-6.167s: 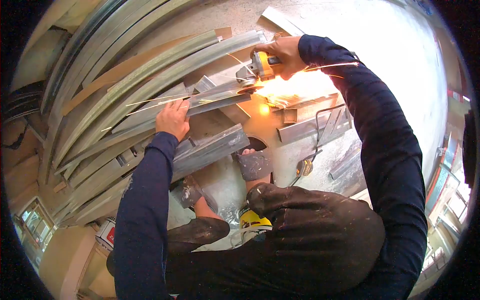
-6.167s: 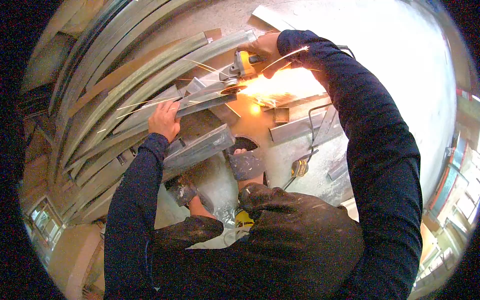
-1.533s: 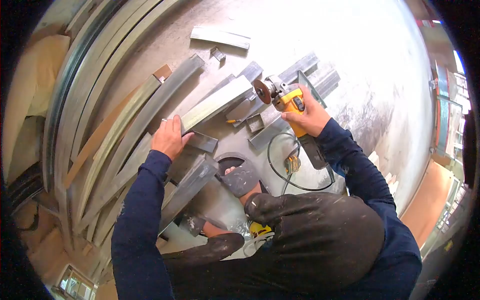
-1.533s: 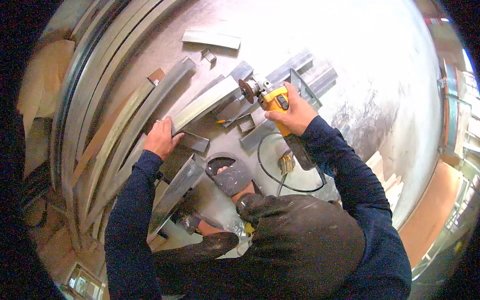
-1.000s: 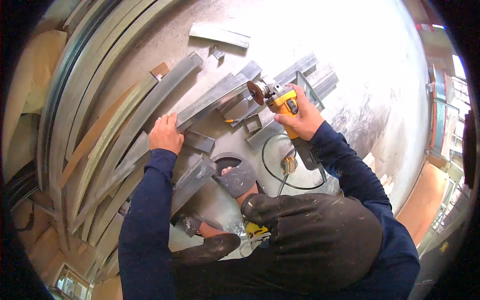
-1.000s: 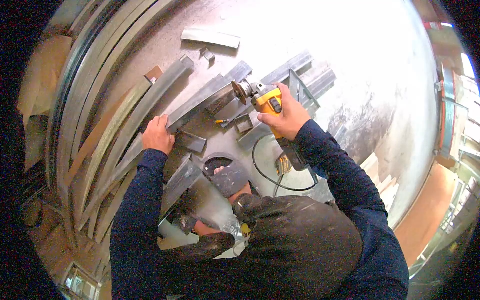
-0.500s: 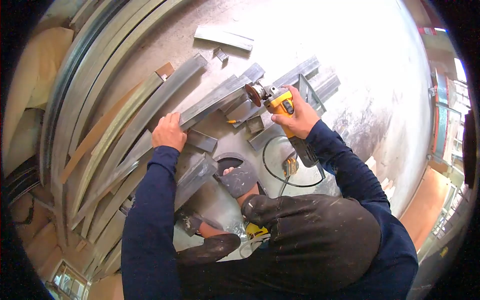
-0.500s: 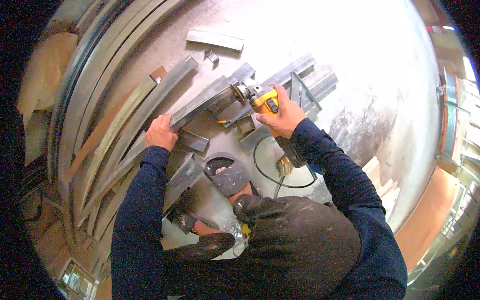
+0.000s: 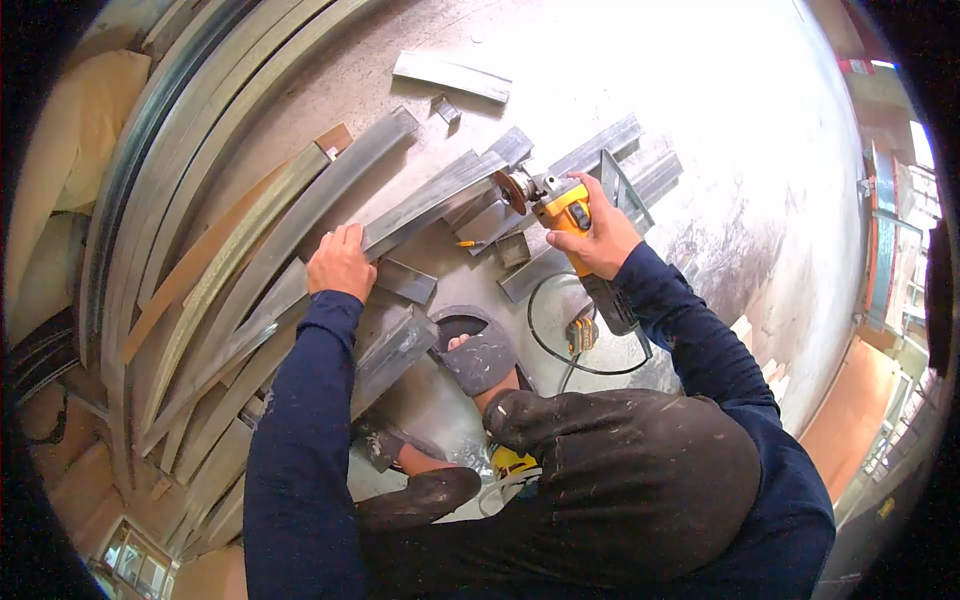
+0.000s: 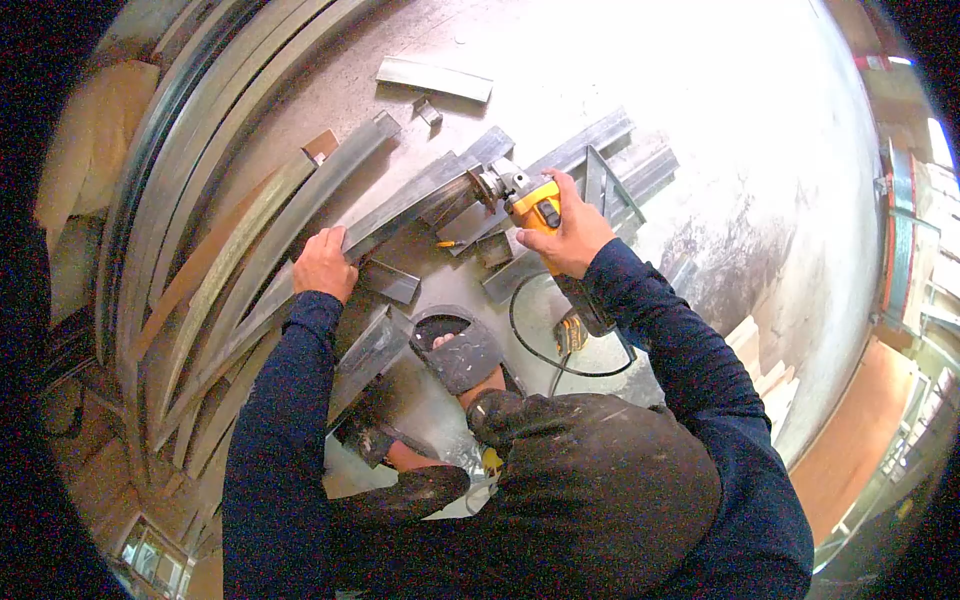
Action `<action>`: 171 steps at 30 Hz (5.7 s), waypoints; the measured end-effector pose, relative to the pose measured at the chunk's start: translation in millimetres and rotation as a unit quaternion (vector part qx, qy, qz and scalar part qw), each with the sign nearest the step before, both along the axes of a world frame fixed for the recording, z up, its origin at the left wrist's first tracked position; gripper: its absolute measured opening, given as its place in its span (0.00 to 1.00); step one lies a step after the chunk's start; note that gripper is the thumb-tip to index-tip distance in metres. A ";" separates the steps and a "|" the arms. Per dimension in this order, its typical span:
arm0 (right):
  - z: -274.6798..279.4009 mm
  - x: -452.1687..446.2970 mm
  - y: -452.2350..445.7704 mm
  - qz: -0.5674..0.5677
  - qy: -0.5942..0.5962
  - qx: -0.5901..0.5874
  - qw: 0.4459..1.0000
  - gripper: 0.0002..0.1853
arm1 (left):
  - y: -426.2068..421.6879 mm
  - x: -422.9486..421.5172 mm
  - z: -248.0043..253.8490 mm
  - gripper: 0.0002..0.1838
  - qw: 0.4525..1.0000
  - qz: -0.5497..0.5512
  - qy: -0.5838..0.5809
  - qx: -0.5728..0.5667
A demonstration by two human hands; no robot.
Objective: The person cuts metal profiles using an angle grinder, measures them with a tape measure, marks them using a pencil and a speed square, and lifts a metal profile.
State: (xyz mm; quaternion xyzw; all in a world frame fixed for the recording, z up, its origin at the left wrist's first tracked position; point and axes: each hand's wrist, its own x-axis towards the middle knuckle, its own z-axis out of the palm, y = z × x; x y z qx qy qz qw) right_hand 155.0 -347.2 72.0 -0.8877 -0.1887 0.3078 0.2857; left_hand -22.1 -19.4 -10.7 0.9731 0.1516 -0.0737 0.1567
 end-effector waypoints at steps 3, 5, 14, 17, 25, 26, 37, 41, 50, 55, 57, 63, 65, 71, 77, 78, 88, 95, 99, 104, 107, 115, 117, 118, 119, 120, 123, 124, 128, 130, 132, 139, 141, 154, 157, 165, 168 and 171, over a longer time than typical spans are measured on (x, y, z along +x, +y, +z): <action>1.2 0.7 0.4 0.001 0.004 0.001 1.000 0.48 | 0.4 0.2 -0.3 0.25 1.000 0.001 -0.001 0.005; 1.9 1.1 0.3 0.000 0.011 0.000 1.000 0.48 | 0.0 0.4 -0.3 0.25 1.000 0.001 0.010 0.009; 0.9 1.1 -1.3 0.002 0.000 -0.005 1.000 0.48 | 0.3 -0.5 -4.2 0.27 1.000 -0.005 0.008 0.022; 1.6 1.2 -0.6 -0.001 0.004 -0.007 1.000 0.48 | -0.6 -1.5 -5.1 0.22 0.998 -0.013 -0.034 0.042; -3.7 1.6 -2.5 0.013 -0.021 -0.005 1.000 0.48 | -0.2 -1.9 -5.7 0.25 0.999 -0.013 -0.028 0.041; -4.6 1.3 -2.9 0.014 -0.021 -0.005 1.000 0.48 | -0.2 -2.0 -5.7 0.25 0.999 -0.012 -0.025 0.038; -0.4 1.4 0.0 0.006 -0.010 -0.027 1.000 0.49 | -0.9 -2.4 -7.3 0.27 0.999 -0.015 -0.026 0.046; -2.2 -1.3 1.7 0.010 -0.019 -0.053 0.998 0.49 | -0.6 -1.9 -9.0 0.27 0.998 -0.015 -0.032 0.050; -9.1 -3.8 -2.2 0.009 -0.032 -0.037 0.999 0.51 | -1.7 -0.4 -7.2 0.24 0.999 -0.001 -0.026 0.039; 3.5 -1.6 -1.9 -0.011 -0.008 -0.003 1.000 0.50 | 0.4 -2.6 -7.0 0.23 1.000 0.004 -0.025 0.016; 8.2 0.3 -0.7 -0.001 -0.002 -0.015 1.000 0.50 | -0.1 -1.8 -6.8 0.24 1.000 0.003 -0.009 0.023; 3.5 -1.8 -1.2 0.014 -0.023 -0.036 0.999 0.50 | 0.0 -1.3 -6.6 0.25 1.000 0.000 -0.003 0.027; 1.9 -2.0 -1.5 0.016 -0.027 -0.039 0.999 0.50 | -0.3 -0.7 -5.0 0.25 1.000 0.001 0.000 0.026; -0.3 -2.3 -0.7 0.014 -0.025 -0.036 0.999 0.50 | -0.6 -1.6 -5.2 0.23 0.999 -0.003 -0.019 0.034; -1.2 -3.8 2.0 0.014 -0.042 -0.049 0.998 0.50 | -1.7 -1.1 -3.2 0.24 0.999 -0.003 -0.013 0.035; 2.1 -4.4 4.7 0.012 -0.040 -0.059 0.997 0.50 | -1.7 -1.6 -5.5 0.23 0.998 -0.005 -0.036 0.046; -3.3 -3.5 2.3 0.012 -0.037 -0.064 0.997 0.50 | -0.9 -2.1 -11.5 0.25 0.999 0.005 -0.040 0.037; 0.0 -2.0 3.8 0.011 -0.018 -0.047 0.999 0.50 | -0.8 -1.5 -11.1 0.26 0.999 0.003 -0.039 0.035; -7.0 -2.9 -1.2 0.021 -0.028 -0.026 0.999 0.49 | -1.0 -0.6 -9.2 0.25 0.999 0.007 -0.037 0.026; -0.4 -1.5 4.5 0.016 0.000 -0.011 1.000 0.47 | -1.5 0.9 -3.8 0.27 1.000 0.006 -0.018 0.022; 2.7 -1.8 4.5 0.017 0.002 -0.015 1.000 0.46 | 0.5 -3.5 -19.6 0.26 0.998 0.002 -0.041 0.037; 0.8 4.5 6.7 0.025 -0.034 -0.017 0.999 0.47 | -0.8 -3.1 -11.0 0.24 0.998 -0.006 -0.051 0.034; 3.1 5.2 9.2 0.020 -0.029 -0.028 0.999 0.47 | -1.7 -2.9 -12.2 0.25 0.998 0.003 -0.046 0.041; 3.8 5.5 10.5 0.015 -0.023 -0.041 0.999 0.47 | -2.5 -2.2 -11.2 0.25 0.996 0.004 -0.079 0.043; 3.5 5.3 11.1 0.015 -0.023 -0.041 0.999 0.47 | -2.9 -2.1 -9.9 0.25 0.996 0.005 -0.079 0.043; 3.2 5.2 11.5 0.018 -0.030 -0.035 0.999 0.48 | -3.2 -1.6 -6.6 0.25 0.998 0.006 -0.045 0.040; 2.7 4.3 10.7 0.018 -0.035 -0.010 0.999 0.48 | -1.6 -1.0 -5.9 0.26 0.999 0.006 -0.016 0.035; 2.0 4.5 9.9 0.016 -0.033 0.009 0.999 0.48 | -1.0 -1.1 -6.1 0.26 0.999 0.002 -0.022 0.034; -23.5 3.0 -4.1 -0.010 -0.002 0.081 0.997 0.48 | -1.1 -0.1 -4.0 0.25 0.999 -0.004 -0.026 0.035; -7.9 3.7 3.1 0.026 -0.040 0.018 0.999 0.48 | -0.4 0.5 -6.7 0.24 0.999 0.000 -0.021 0.031; -8.2 3.5 3.4 0.027 -0.036 0.009 0.999 0.48 | 0.6 0.1 -7.8 0.24 0.999 0.004 -0.016 0.028; -0.9 7.1 12.5 0.019 -0.045 -0.011 0.999 0.48 | -1.3 -5.3 -9.1 0.27 0.999 0.003 -0.016 0.032; 7.0 10.9 16.8 0.001 -0.043 0.007 0.999 0.49 | -0.8 -3.5 -5.5 0.28 0.999 0.000 -0.020 0.031; 12.9 4.8 1.3 0.008 -0.018 -0.056 0.998 0.52 | -19.7 -8.7 -15.0 0.39 0.997 -0.044 0.004 0.060; 14.9 5.0 -0.9 0.022 0.008 -0.096 0.995 0.52 | -21.2 -10.0 -14.3 0.38 0.999 -0.030 0.003 0.041; 13.4 4.4 -2.0 0.032 0.034 -0.102 0.994 0.51 | -22.8 -9.4 -15.7 0.40 0.999 -0.018 0.011 0.047; 13.7 5.3 -0.6 0.034 0.041 -0.121 0.991 0.51 | -23.5 -8.0 -15.3 0.40 0.998 -0.015 0.018 0.050; 12.1 5.3 -1.0 0.039 0.032 -0.124 0.991 0.51 | -23.0 -7.1 -13.6 0.41 0.998 -0.013 0.034 0.045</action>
